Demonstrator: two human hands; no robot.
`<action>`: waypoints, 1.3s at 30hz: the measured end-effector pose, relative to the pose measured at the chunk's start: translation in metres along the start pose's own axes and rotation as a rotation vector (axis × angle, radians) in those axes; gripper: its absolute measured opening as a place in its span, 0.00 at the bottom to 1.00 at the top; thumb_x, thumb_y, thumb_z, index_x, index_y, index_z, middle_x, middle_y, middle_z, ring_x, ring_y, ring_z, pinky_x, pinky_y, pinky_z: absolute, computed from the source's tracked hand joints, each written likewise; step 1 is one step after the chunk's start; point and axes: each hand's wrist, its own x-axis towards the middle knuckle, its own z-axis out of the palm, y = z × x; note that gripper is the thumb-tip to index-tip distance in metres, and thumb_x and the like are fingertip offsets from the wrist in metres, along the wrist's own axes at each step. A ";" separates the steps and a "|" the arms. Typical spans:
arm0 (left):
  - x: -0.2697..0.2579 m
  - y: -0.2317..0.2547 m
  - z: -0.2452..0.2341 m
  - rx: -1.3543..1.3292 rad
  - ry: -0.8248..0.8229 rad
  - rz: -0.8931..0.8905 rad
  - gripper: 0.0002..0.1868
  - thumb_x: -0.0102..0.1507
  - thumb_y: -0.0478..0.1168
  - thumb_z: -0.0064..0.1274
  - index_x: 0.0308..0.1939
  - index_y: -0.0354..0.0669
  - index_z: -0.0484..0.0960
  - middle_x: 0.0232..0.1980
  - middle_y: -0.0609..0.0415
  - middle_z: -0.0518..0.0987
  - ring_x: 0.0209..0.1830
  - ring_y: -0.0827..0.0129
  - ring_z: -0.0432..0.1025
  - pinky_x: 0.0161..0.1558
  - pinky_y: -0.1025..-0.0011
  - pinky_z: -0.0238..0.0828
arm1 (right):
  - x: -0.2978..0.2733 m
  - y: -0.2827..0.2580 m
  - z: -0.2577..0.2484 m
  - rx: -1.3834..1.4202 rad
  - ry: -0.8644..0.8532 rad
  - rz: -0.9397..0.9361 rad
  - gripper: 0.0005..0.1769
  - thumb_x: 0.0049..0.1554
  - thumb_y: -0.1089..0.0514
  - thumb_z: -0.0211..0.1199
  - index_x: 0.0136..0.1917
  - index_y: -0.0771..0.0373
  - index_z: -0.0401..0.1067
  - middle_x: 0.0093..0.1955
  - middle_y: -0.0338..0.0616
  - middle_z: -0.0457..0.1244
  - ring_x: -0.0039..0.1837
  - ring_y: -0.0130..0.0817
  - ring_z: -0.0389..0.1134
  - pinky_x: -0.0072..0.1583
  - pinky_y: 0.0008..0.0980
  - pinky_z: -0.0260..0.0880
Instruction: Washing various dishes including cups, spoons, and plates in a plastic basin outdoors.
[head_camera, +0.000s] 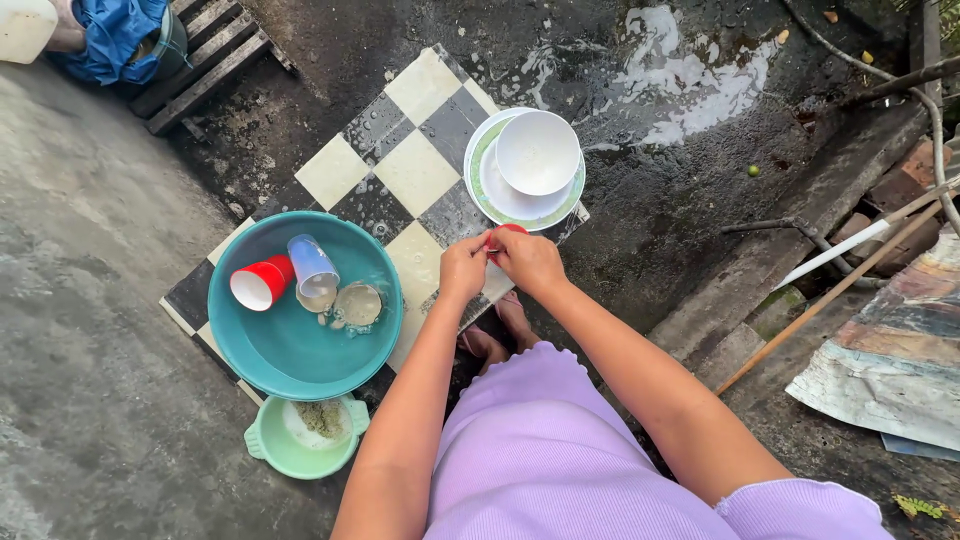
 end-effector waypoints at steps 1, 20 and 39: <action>0.001 0.002 -0.002 -0.001 0.002 0.003 0.16 0.65 0.35 0.52 0.56 0.49 0.86 0.46 0.43 0.84 0.44 0.55 0.81 0.49 0.66 0.75 | 0.001 -0.001 -0.006 -0.001 0.002 -0.002 0.07 0.54 0.57 0.65 0.47 0.54 0.78 0.40 0.47 0.70 0.43 0.52 0.72 0.46 0.50 0.72; -0.014 0.008 -0.083 -0.363 0.090 0.037 0.17 0.63 0.37 0.60 0.56 0.40 0.85 0.48 0.49 0.83 0.44 0.70 0.77 0.47 0.71 0.74 | 0.083 -0.094 -0.038 0.711 -0.118 0.062 0.08 0.57 0.60 0.70 0.46 0.66 0.78 0.39 0.39 0.68 0.39 0.24 0.67 0.41 0.28 0.68; -0.035 -0.129 -0.122 -0.936 0.233 -0.346 0.12 0.66 0.42 0.58 0.46 0.36 0.87 0.40 0.50 0.84 0.28 0.70 0.74 0.28 0.69 0.76 | 0.079 -0.106 0.123 0.954 -1.054 0.250 0.25 0.63 0.71 0.53 0.73 0.69 0.62 0.58 0.51 0.67 0.56 0.40 0.73 0.58 0.41 0.79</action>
